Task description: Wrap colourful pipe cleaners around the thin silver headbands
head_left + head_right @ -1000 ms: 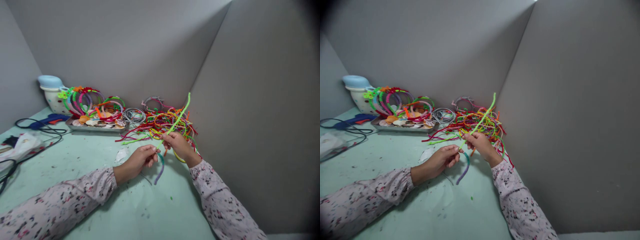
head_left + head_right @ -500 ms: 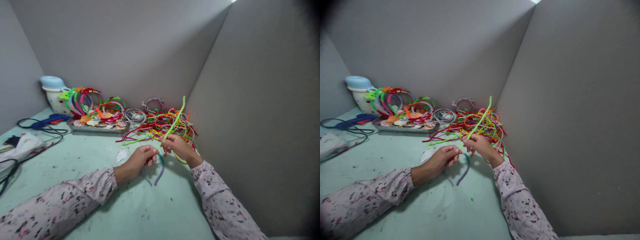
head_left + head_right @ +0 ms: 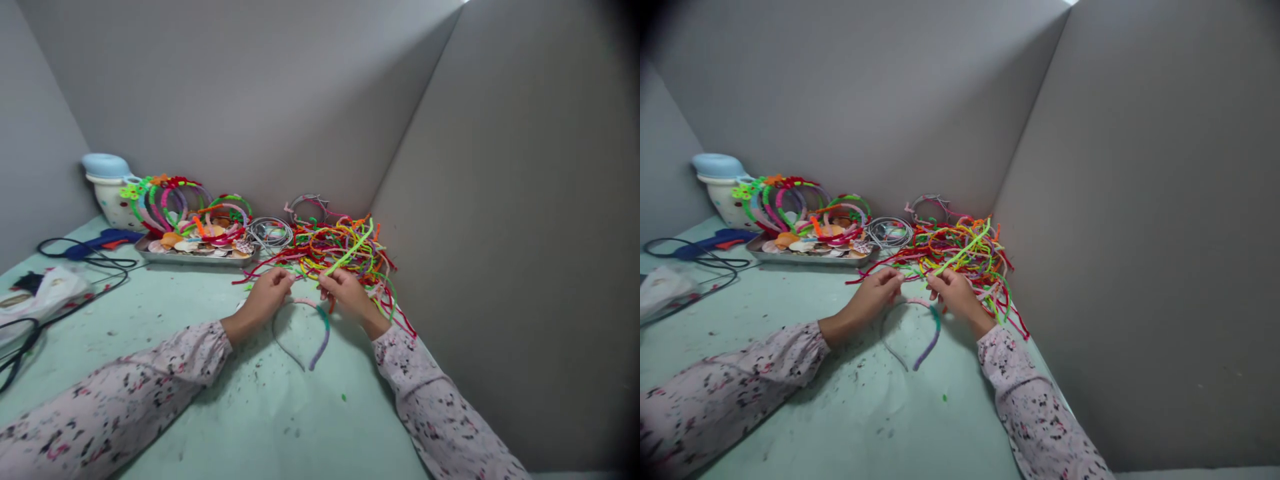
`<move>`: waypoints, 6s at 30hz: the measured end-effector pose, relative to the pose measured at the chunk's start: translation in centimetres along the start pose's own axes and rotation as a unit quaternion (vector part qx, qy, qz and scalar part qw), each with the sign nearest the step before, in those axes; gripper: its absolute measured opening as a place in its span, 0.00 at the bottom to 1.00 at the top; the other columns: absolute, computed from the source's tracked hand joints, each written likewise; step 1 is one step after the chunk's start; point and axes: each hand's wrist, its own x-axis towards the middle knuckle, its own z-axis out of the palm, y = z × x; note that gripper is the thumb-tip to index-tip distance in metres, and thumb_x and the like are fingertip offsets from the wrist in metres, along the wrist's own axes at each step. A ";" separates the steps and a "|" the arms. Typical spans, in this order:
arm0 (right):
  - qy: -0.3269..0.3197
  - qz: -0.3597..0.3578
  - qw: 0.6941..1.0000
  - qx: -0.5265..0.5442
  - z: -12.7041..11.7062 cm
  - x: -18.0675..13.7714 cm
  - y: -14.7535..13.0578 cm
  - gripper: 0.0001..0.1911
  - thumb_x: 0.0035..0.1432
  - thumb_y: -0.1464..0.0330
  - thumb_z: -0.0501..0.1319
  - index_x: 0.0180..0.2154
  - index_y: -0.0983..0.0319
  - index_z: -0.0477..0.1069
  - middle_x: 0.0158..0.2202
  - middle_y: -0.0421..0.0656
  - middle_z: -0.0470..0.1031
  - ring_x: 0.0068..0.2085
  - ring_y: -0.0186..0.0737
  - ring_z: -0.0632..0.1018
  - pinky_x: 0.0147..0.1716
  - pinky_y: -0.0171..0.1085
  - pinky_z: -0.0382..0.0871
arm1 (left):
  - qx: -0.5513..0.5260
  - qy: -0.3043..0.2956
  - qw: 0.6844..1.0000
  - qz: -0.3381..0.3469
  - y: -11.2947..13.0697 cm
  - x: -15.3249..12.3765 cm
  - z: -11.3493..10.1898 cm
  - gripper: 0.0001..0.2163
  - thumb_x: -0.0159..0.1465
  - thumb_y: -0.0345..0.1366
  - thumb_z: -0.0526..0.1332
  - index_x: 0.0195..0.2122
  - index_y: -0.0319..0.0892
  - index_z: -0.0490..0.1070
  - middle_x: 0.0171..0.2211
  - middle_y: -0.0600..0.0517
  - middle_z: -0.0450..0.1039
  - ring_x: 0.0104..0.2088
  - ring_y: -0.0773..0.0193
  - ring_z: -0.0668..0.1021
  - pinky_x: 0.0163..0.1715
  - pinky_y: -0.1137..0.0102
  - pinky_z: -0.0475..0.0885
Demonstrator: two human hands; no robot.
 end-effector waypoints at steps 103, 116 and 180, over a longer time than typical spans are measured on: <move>0.048 -0.247 0.934 -0.255 2.6 -1.6 3.1 0.07 0.62 0.65 0.58 0.34 0.59 0.72 0.34 0.43 0.75 0.39 0.41 0.75 0.42 0.39 0.69 | -0.180 -0.097 0.930 -0.304 1.5 -1.5 1.2 0.10 0.59 0.38 0.54 0.27 0.37 0.67 0.20 0.55 0.66 0.15 0.73 0.66 0.15 0.76 0.56; 0.042 -0.306 0.913 -0.265 2.4 -1.4 3.0 0.04 0.61 0.66 0.59 0.35 0.60 0.70 0.34 0.43 0.75 0.37 0.39 0.75 0.37 0.38 0.70 | -0.098 -0.078 0.966 -0.226 1.3 -1.6 1.2 0.11 0.57 0.36 0.53 0.20 0.39 0.65 0.14 0.56 0.59 0.14 0.72 0.60 0.15 0.74 0.51; 0.049 -0.291 0.924 -0.243 2.3 -1.7 2.7 0.04 0.61 0.66 0.59 0.36 0.58 0.70 0.34 0.44 0.74 0.38 0.41 0.76 0.41 0.41 0.71 | -0.029 -0.024 0.992 -0.119 0.8 -1.6 1.2 0.09 0.54 0.37 0.56 0.30 0.39 0.74 0.22 0.55 0.70 0.17 0.71 0.66 0.17 0.74 0.56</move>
